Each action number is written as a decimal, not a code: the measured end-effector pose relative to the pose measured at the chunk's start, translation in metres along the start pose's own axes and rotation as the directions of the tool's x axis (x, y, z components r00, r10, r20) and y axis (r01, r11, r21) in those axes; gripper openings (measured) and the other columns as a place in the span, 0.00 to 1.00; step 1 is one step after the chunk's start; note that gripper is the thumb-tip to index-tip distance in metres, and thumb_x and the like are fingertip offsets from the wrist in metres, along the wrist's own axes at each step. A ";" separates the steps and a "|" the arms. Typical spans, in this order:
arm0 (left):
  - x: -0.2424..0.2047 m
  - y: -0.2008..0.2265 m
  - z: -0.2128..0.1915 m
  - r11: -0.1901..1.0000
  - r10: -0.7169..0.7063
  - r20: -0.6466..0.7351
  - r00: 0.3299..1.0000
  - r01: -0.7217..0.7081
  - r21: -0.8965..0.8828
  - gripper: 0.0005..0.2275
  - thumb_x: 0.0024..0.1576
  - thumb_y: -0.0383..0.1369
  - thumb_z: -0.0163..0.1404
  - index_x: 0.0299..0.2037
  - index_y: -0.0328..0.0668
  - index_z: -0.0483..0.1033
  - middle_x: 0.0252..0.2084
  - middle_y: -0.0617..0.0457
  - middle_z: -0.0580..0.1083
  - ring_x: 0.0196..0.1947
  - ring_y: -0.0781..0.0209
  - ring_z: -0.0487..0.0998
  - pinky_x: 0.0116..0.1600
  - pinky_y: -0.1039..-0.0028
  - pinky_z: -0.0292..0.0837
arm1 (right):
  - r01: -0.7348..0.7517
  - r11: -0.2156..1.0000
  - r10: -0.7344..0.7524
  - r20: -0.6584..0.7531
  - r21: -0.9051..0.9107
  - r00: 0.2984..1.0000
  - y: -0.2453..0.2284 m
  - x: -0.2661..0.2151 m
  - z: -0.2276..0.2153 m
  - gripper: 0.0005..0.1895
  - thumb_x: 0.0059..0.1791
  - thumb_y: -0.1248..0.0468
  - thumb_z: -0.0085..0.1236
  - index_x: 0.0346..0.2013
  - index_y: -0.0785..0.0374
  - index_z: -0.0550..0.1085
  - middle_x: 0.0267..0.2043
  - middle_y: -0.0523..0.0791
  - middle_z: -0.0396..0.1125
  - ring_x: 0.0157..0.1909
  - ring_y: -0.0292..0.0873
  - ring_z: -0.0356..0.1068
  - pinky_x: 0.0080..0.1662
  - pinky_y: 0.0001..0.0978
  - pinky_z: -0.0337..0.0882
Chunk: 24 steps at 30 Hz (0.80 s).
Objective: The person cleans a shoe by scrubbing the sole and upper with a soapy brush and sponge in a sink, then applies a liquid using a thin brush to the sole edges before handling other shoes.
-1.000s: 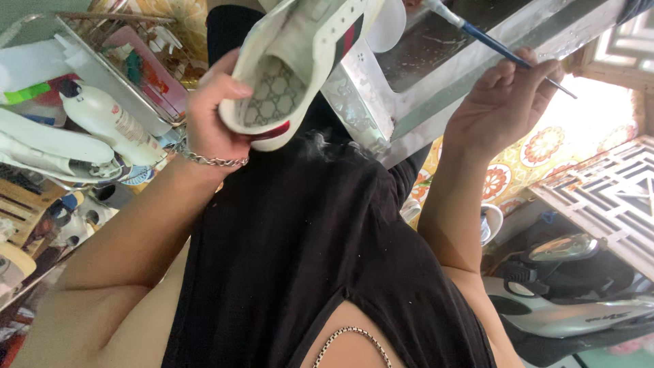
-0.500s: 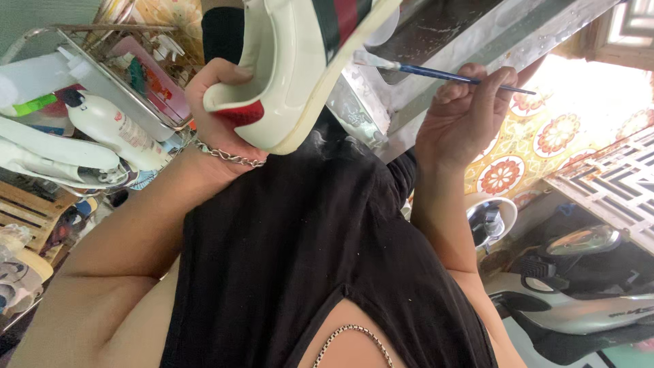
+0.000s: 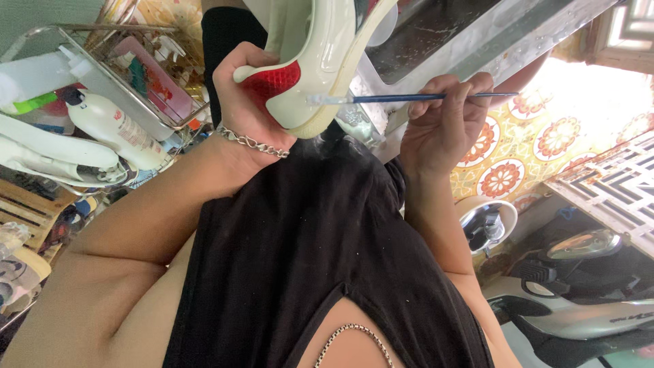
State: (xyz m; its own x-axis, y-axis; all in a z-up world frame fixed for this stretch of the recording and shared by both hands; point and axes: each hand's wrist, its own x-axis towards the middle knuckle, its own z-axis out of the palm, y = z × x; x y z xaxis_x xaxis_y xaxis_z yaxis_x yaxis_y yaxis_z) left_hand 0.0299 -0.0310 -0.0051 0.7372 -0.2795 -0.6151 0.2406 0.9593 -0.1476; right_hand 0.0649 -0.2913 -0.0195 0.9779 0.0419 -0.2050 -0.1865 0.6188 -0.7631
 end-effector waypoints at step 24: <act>-0.037 0.029 -0.010 0.816 0.079 0.274 0.959 -0.220 0.535 0.33 0.51 0.31 0.49 0.69 0.20 0.63 0.58 0.34 0.73 0.55 0.49 0.77 0.64 0.66 0.73 | 0.315 0.943 -0.302 -0.128 0.105 0.945 -0.046 0.033 -0.019 0.01 0.63 0.69 0.46 0.48 0.61 0.67 0.52 0.53 0.68 0.46 0.37 0.73 0.52 0.21 0.77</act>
State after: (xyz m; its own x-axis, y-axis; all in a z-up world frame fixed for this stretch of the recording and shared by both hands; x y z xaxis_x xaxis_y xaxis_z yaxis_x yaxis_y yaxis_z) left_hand 0.0029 0.0072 0.0061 0.8984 -0.2029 -0.3894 0.3719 0.8230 0.4294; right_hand 0.1041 -0.3331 -0.0025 0.9680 -0.2474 -0.0416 0.1426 0.6792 -0.7200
